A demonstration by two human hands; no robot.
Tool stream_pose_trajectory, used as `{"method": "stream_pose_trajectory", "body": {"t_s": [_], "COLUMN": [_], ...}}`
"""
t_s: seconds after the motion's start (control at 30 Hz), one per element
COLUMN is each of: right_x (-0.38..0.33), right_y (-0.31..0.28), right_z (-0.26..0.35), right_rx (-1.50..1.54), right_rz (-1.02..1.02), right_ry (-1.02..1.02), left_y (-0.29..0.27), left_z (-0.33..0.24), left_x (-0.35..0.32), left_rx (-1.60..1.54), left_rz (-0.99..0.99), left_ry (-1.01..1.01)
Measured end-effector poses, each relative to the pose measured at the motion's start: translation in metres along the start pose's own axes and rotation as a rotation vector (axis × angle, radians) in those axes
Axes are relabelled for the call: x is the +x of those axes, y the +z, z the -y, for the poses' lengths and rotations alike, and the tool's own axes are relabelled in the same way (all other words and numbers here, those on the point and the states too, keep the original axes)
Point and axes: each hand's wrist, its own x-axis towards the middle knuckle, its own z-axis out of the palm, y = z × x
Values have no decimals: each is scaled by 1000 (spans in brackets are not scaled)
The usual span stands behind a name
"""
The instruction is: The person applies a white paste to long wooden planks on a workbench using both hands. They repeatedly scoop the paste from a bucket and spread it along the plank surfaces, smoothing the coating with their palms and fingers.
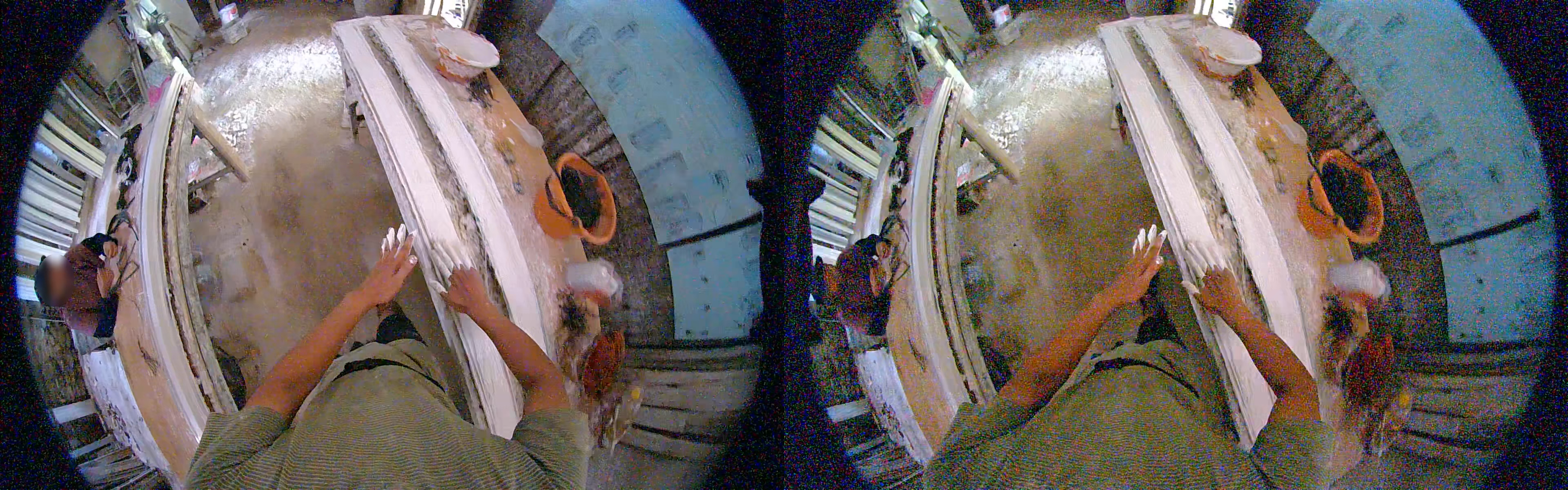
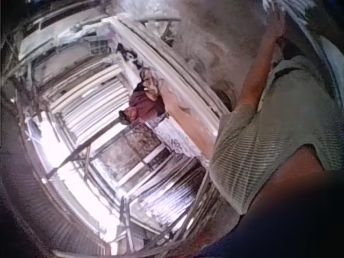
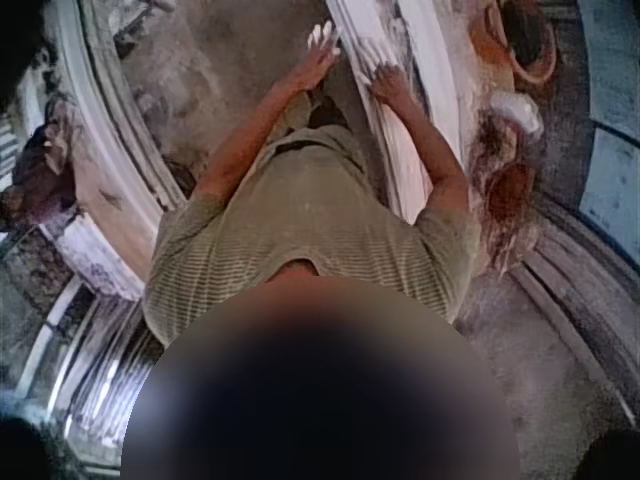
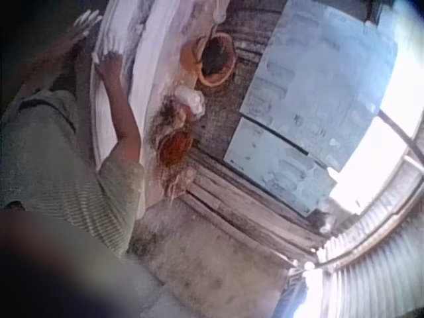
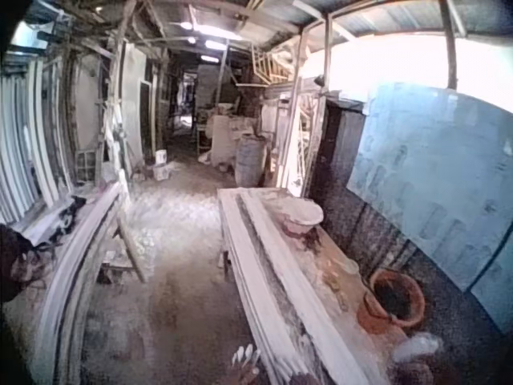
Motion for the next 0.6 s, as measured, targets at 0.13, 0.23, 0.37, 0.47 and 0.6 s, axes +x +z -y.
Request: {"method": "stream_pose_trajectory", "body": {"t_s": [0.13,0.23,0.37,0.47,0.6], "right_x": [95,165,253,307,384], "right_y": [-66,-94,-116,-134,-178], "right_z": [-10,-15,-19,-27,-33], "right_rx": [-70,-25,163,156,128], "right_rz": [99,66,-613,-341,-278], "right_ry": [-78,-124,-224,-207,-214], "left_y": [-49,-87,-139,-157,-199], "left_z": [32,49,78,91,121], "left_x": [67,106,164,194,240], "left_rx": [40,78,103,2,-26], "left_rz": [33,38,13,-45,-11], "left_ry": [-74,-125,-126,-199,-248]}}
